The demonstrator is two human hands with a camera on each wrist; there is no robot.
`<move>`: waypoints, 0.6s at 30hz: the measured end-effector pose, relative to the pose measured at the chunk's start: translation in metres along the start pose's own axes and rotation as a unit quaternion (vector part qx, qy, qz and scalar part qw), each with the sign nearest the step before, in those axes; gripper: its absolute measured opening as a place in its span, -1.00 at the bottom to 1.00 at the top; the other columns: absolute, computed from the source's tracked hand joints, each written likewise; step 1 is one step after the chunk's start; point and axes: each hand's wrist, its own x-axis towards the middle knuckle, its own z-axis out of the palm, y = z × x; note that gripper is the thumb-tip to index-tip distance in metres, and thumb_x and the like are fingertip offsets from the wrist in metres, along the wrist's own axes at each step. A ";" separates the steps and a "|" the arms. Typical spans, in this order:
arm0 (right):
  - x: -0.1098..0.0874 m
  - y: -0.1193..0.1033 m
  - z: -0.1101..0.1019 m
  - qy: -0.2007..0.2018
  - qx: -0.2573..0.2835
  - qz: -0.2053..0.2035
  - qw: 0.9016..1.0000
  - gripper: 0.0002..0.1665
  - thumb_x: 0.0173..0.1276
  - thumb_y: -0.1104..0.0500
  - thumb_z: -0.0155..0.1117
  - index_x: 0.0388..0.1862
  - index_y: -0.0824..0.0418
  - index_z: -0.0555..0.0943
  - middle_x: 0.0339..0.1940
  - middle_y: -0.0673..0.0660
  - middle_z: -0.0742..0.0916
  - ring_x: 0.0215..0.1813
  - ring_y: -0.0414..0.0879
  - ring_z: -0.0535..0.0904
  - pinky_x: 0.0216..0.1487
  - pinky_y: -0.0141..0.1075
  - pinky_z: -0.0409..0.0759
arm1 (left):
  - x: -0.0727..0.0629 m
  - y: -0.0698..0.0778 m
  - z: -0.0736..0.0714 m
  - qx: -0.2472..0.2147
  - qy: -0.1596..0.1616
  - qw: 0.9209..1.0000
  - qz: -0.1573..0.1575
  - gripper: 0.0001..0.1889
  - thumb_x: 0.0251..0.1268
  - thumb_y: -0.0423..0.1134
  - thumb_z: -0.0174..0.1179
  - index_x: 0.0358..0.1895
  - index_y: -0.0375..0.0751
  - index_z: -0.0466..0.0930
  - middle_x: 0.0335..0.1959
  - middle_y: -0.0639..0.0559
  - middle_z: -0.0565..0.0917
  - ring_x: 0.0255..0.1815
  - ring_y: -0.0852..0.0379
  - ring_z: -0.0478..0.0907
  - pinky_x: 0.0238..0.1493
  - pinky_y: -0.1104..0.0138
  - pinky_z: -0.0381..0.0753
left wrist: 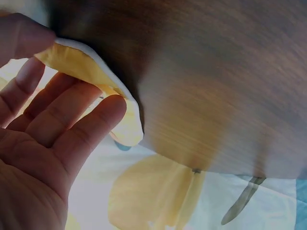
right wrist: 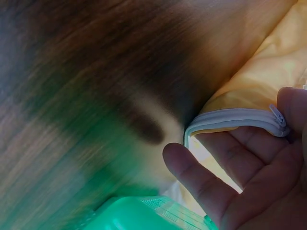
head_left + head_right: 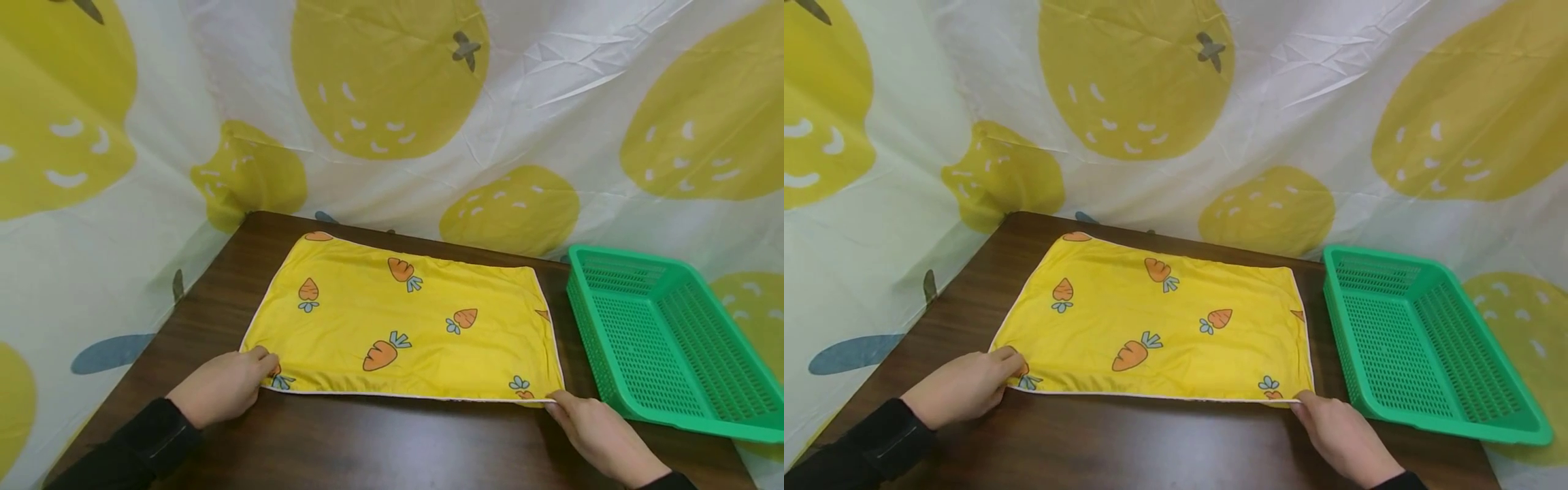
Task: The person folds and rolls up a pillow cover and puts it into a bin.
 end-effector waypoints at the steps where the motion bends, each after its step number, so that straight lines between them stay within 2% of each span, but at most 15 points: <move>1: 0.000 0.000 0.000 -0.002 0.001 0.001 1.000 -0.82 0.61 0.14 0.29 -0.26 -0.07 0.55 -0.62 -0.28 0.28 -0.53 -0.38 0.25 -0.43 -0.39 0.32 | -0.001 0.001 0.000 0.013 0.007 1.000 0.009 -0.81 0.29 -0.39 0.43 -0.13 -0.09 0.65 -0.30 0.06 0.60 -0.45 0.28 0.49 -0.37 0.35 0.62; 6: 0.001 0.001 -0.001 -0.015 0.004 0.003 1.000 -0.84 0.60 0.16 0.29 -0.24 -0.05 0.56 -0.61 -0.27 0.31 -0.52 -0.39 0.26 -0.42 -0.39 0.33 | -0.001 -0.001 0.002 0.082 0.038 0.995 0.051 -0.83 0.27 -0.42 0.46 -0.23 -0.12 0.65 -0.36 0.02 0.55 -0.47 0.26 0.50 -0.42 0.38 0.62; 8: 0.001 0.001 -0.001 -0.024 0.010 0.002 1.000 -0.84 0.60 0.17 0.29 -0.24 -0.04 0.56 -0.60 -0.27 0.35 -0.51 -0.40 0.27 -0.42 -0.40 0.33 | 0.000 -0.002 0.003 0.076 0.059 0.994 0.057 -0.82 0.24 -0.44 0.46 -0.25 -0.10 0.67 -0.36 0.05 0.53 -0.45 0.26 0.46 -0.40 0.38 0.60; 11: 0.002 0.001 0.000 -0.032 0.016 -0.006 0.999 -0.85 0.61 0.15 0.28 -0.24 -0.06 0.57 -0.55 -0.29 0.44 -0.46 -0.42 0.32 -0.39 -0.40 0.37 | 0.000 -0.006 0.005 0.055 0.114 0.990 0.058 -0.82 0.17 -0.45 0.46 -0.29 -0.06 0.72 -0.32 0.09 0.54 -0.40 0.22 0.41 -0.34 0.34 0.55; 12: 0.001 0.002 0.000 -0.032 0.017 -0.012 0.999 -0.84 0.61 0.14 0.28 -0.24 -0.07 0.58 -0.53 -0.30 0.47 -0.44 -0.43 0.34 -0.38 -0.40 0.39 | -0.001 -0.008 0.005 0.047 0.130 0.989 0.054 -0.81 0.15 -0.44 0.45 -0.29 -0.04 0.73 -0.31 0.11 0.54 -0.40 0.22 0.39 -0.33 0.33 0.54; 14: 0.001 0.002 0.001 -0.028 0.013 -0.023 0.999 -0.81 0.62 0.13 0.27 -0.26 -0.10 0.56 -0.51 -0.30 0.50 -0.41 -0.45 0.36 -0.36 -0.40 0.41 | -0.002 -0.010 0.005 0.023 0.137 0.990 0.034 -0.82 0.15 -0.40 0.45 -0.27 -0.03 0.70 -0.32 0.16 0.55 -0.43 0.24 0.36 -0.37 0.34 0.49; 16: 0.000 0.003 0.002 -0.001 -0.001 -0.043 0.999 -0.80 0.58 0.15 0.33 -0.27 -0.12 0.57 -0.44 -0.31 0.54 -0.36 -0.46 0.39 -0.35 -0.39 0.46 | -0.002 -0.010 0.002 -0.017 0.115 0.993 0.001 -0.85 0.27 -0.35 0.41 -0.25 -0.04 0.64 -0.40 0.18 0.53 -0.48 0.26 0.34 -0.42 0.37 0.45; 18: 0.000 0.004 0.003 0.045 -0.026 -0.078 0.996 -0.79 0.46 0.22 0.45 -0.26 -0.09 0.62 -0.36 -0.26 0.59 -0.30 -0.42 0.45 -0.32 -0.37 0.51 | -0.001 -0.009 0.000 -0.067 0.084 0.994 -0.039 -0.86 0.39 -0.33 0.34 -0.20 -0.04 0.54 -0.48 0.20 0.47 -0.56 0.30 0.30 -0.48 0.40 0.39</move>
